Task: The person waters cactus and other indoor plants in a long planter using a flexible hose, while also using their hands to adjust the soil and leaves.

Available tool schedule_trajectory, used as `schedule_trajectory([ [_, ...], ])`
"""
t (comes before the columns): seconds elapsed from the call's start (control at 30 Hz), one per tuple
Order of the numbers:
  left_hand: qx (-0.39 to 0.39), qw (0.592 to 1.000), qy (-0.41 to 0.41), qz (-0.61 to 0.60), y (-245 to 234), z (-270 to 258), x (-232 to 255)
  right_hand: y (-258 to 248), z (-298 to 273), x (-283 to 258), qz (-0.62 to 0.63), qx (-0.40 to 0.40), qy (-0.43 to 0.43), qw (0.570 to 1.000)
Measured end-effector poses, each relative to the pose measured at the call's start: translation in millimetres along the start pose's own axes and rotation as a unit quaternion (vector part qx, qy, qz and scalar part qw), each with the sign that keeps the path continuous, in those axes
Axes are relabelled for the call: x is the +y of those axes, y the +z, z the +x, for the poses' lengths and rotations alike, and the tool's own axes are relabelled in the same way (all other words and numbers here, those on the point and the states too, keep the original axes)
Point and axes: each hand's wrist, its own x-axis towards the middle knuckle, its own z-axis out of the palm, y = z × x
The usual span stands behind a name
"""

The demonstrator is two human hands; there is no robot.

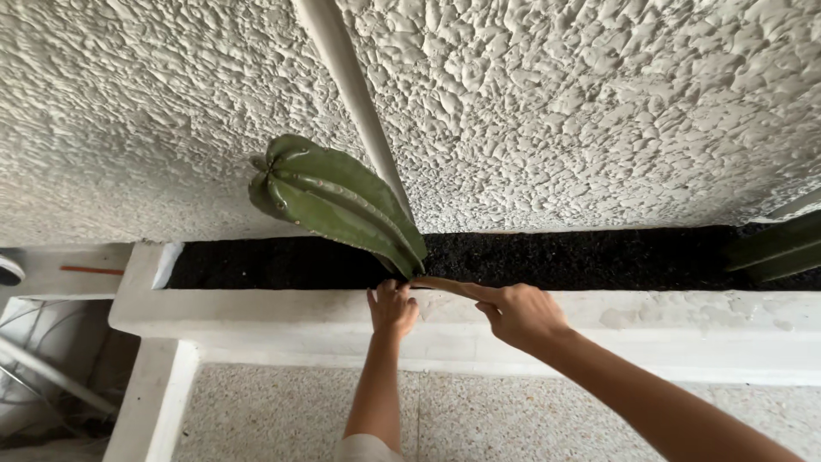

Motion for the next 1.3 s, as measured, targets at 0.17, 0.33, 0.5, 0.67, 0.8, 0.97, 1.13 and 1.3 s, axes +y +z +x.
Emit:
schedule_trajectory([
  [0.17, -0.079, 0.990, -0.038, 0.113, -35, -5, 6, -26, 4, -2, -0.068, -0.090, 0.048, 0.993],
  [0.33, 0.011, 0.994, -0.039, 0.100, -35, -2, -18, -48, -2, -3, -0.057, -0.055, -0.001, 0.997],
  [0.5, 0.012, 0.999, 0.002, 0.030, -17, 0, -24, -11, 7, -28, -0.005, 0.101, -0.078, 0.992],
  [0.67, -0.007, 0.999, 0.027, 0.019, -11, 3, -14, 1, 5, -12, -0.009, 0.076, -0.062, 0.995],
  [0.8, -0.055, 0.995, 0.035, 0.079, -24, -1, -8, -2, 1, -1, -0.033, 0.055, -0.056, 0.996],
  [0.97, -0.080, 0.989, -0.019, 0.122, -43, -2, -29, -39, -6, 10, -0.084, -0.010, 0.003, 0.996],
  [1.13, -0.052, 0.993, -0.011, 0.101, -29, 9, -35, 2, 9, 19, -0.063, -0.031, 0.010, 0.998],
  [1.3, -0.161, 0.984, -0.008, 0.073, -31, 9, -26, -22, 16, 42, -0.239, 0.193, -0.153, 0.939],
])
